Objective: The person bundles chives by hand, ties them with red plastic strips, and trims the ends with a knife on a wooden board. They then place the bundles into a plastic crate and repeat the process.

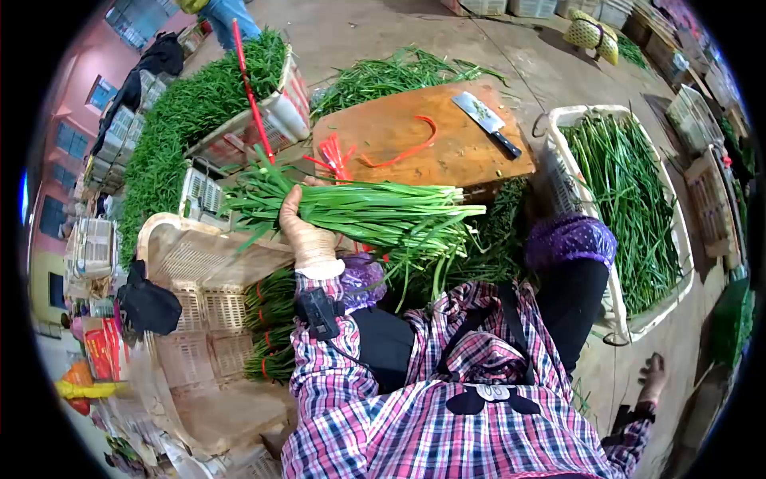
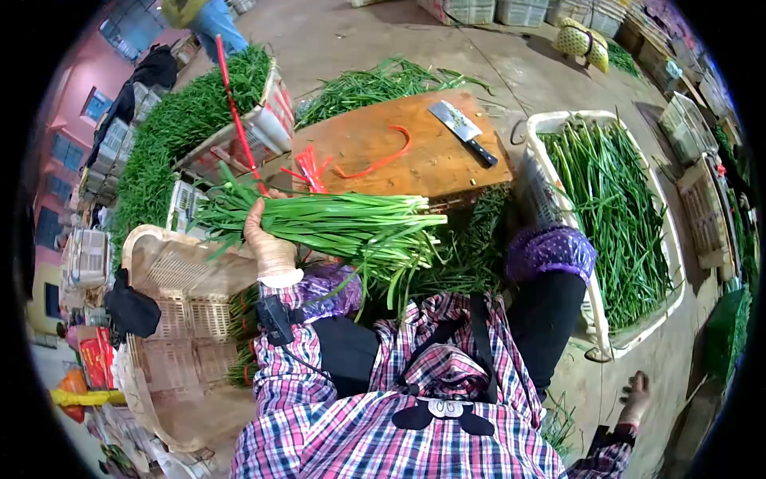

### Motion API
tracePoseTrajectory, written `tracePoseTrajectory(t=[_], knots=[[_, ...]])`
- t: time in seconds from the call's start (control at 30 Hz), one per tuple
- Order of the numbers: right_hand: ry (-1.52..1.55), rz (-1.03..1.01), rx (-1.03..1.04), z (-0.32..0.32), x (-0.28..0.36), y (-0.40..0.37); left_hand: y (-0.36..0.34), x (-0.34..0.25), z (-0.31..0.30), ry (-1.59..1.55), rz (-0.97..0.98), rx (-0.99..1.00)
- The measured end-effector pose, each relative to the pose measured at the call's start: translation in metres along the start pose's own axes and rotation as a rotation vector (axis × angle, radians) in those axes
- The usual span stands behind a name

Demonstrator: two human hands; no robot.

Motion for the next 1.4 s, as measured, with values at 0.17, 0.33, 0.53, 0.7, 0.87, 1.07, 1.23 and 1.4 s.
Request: tracePoseTrajectory(t=[0.17, 0.33, 0.53, 0.7, 0.87, 1.07, 1.23, 1.4], knots=[[0.039, -0.526, 0.354, 0.135, 0.195, -0.026, -0.009, 0.005, 0.017, -0.066, -0.050, -0.044], [0.100, -0.648, 0.830, 0.270, 0.314, -0.126, -0.032, 0.011, 0.043, 0.193, -0.045, 0.126], [0.258, -0.842, 1.299, 0.352, 0.398, -0.236, -0.059, 0.029, 0.052, 0.316, -0.085, 0.190], [0.332, -0.981, 1.372, 0.360, 0.441, -0.277, -0.066, 0.042, 0.048, 0.289, -0.108, 0.303], [0.246, -1.331, 1.336, 0.378, 0.457, -0.292, -0.054, 0.061, 0.031, 0.389, -0.157, 0.322], [-0.188, -1.532, 1.151, 0.417, 0.458, -0.283, -0.050, 0.075, 0.040, 0.473, -0.175, 0.344], [-0.325, -1.427, 1.071, 0.420, 0.458, -0.257, -0.044, 0.084, 0.036, 0.597, -0.201, 0.404], [-0.528, -1.361, 0.914, 0.424, 0.453, -0.223, -0.024, 0.095, 0.022, 0.574, -0.263, 0.470]])
Point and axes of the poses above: each hand's wrist, its own y-axis towards the middle knuckle, its own z-axis out of the palm, x = y × z, the point moved 2 cm from there along y, towards the middle knuckle, and after that the axes turned 6 degrees about x, right-handed, at the moved point
